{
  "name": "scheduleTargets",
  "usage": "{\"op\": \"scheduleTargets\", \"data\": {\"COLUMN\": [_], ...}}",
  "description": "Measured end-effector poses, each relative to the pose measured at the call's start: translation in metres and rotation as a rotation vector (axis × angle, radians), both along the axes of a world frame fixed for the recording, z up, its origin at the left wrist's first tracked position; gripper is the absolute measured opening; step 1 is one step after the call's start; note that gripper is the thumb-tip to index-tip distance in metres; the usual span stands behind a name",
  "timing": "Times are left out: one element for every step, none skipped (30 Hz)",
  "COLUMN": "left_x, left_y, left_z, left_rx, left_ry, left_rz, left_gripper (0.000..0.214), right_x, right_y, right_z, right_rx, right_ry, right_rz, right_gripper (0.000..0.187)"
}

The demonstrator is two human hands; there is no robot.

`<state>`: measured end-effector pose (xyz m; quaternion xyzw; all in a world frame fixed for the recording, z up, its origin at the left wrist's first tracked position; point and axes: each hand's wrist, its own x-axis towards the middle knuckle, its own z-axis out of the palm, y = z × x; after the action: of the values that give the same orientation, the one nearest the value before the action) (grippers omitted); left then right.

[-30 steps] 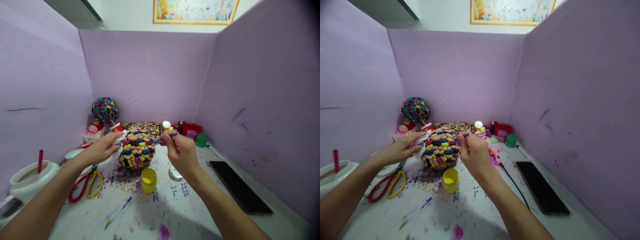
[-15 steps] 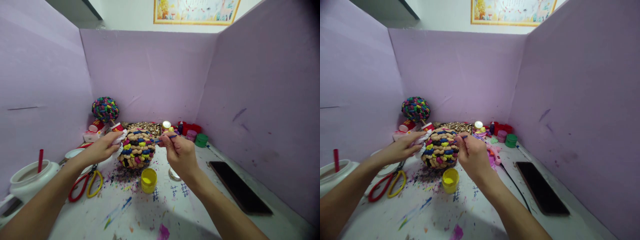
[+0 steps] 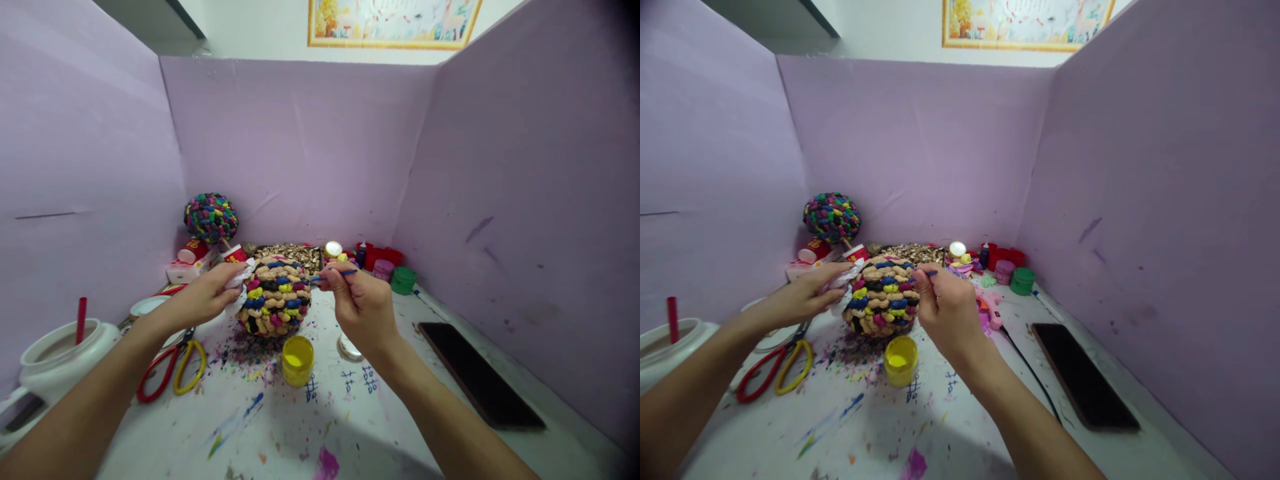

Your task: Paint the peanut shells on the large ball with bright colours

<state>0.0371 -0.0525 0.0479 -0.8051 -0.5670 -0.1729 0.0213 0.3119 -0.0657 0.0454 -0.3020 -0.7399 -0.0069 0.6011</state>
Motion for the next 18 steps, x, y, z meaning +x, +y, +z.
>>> {"op": "scheduleTargets", "data": {"left_x": [0.0003, 0.0006, 0.0009, 0.0011, 0.0011, 0.0011, 0.001, 0.0008, 0.0005, 0.0001, -0.0003, -0.0007, -0.0012, -0.0016, -0.0019, -0.0021, -0.0022, -0.0022], "left_y": [0.0, 0.0, 0.0, 0.0001, 0.0001, 0.0001, 0.0001, 0.0001, 0.0001, 0.0001, 0.0003, 0.0005, 0.0008, 0.0011, 0.0015, 0.0017, 0.0019, 0.0019], "left_z": [0.0001, 0.0003, 0.0003, 0.0004, 0.0004, 0.0004, 0.0003, 0.0002, 0.0, -0.0002, -0.0005, -0.0009, -0.0014, -0.0018, -0.0022, -0.0025, -0.0026, -0.0026], "left_rx": [0.0, 0.0, 0.0, 0.0, 0.0, 0.0, 0.0, 0.001, 0.001, 0.003, 0.005, 0.007, 0.008, 0.011, 0.013, 0.014, 0.017, 0.018], "left_ry": [-0.002, -0.004, -0.006, -0.005, -0.005, -0.004, -0.003, -0.003, -0.004, -0.005, -0.005, -0.005, -0.005, -0.005, -0.006, -0.007, -0.006, -0.005], "left_rz": [0.0, 0.001, 0.002, 0.002, 0.003, 0.002, 0.002, 0.002, 0.002, 0.003, 0.003, 0.002, 0.0, -0.002, -0.003, -0.004, -0.006, -0.007], "left_gripper": [0.062, 0.062, 0.062, 0.063, 0.063, 0.063, 0.063, 0.063, 0.062, 0.062, 0.062, 0.062, 0.062, 0.062, 0.062, 0.062, 0.062, 0.061], "right_x": [-0.0001, -0.0002, -0.0005, -0.0008, -0.0012, -0.0017, -0.0021, -0.0025, -0.0027, -0.0029, -0.003, -0.0029, -0.0026, -0.0023, -0.0019, -0.0014, -0.0009, -0.0005], "right_y": [-0.0005, -0.0011, -0.0017, -0.0024, -0.0031, -0.0037, -0.0042, -0.0044, -0.0045, -0.0043, -0.0039, -0.0034, -0.0028, -0.0023, -0.0019, -0.0016, -0.0014, -0.0013], "right_z": [0.0002, 0.0004, 0.0004, 0.0002, -0.0001, -0.0004, -0.0009, -0.0012, -0.0015, -0.0016, -0.0015, -0.0013, -0.0009, -0.0005, 0.0, 0.0004, 0.0007, 0.0009], "right_rx": [0.005, 0.01, 0.012, 0.014, 0.015, 0.016, 0.017, 0.022, 0.029, 0.034, 0.038, 0.039, 0.038, 0.035, 0.031, 0.028, 0.025, 0.024], "right_ry": [-0.001, 0.001, 0.0, 0.0, -0.002, -0.002, -0.003, -0.003, -0.004, -0.007, -0.01, -0.012, -0.013, -0.012, -0.009, -0.006, -0.002, -0.003], "right_rz": [0.0, 0.001, 0.005, 0.01, 0.017, 0.027, 0.037, 0.045, 0.049, 0.05, 0.043, 0.032, 0.02, 0.01, 0.002, -0.002, -0.004, -0.006], "right_gripper": [0.022, 0.022, 0.022, 0.022, 0.021, 0.021, 0.021, 0.02, 0.02, 0.02, 0.02, 0.02, 0.021, 0.021, 0.021, 0.022, 0.022, 0.022]}}
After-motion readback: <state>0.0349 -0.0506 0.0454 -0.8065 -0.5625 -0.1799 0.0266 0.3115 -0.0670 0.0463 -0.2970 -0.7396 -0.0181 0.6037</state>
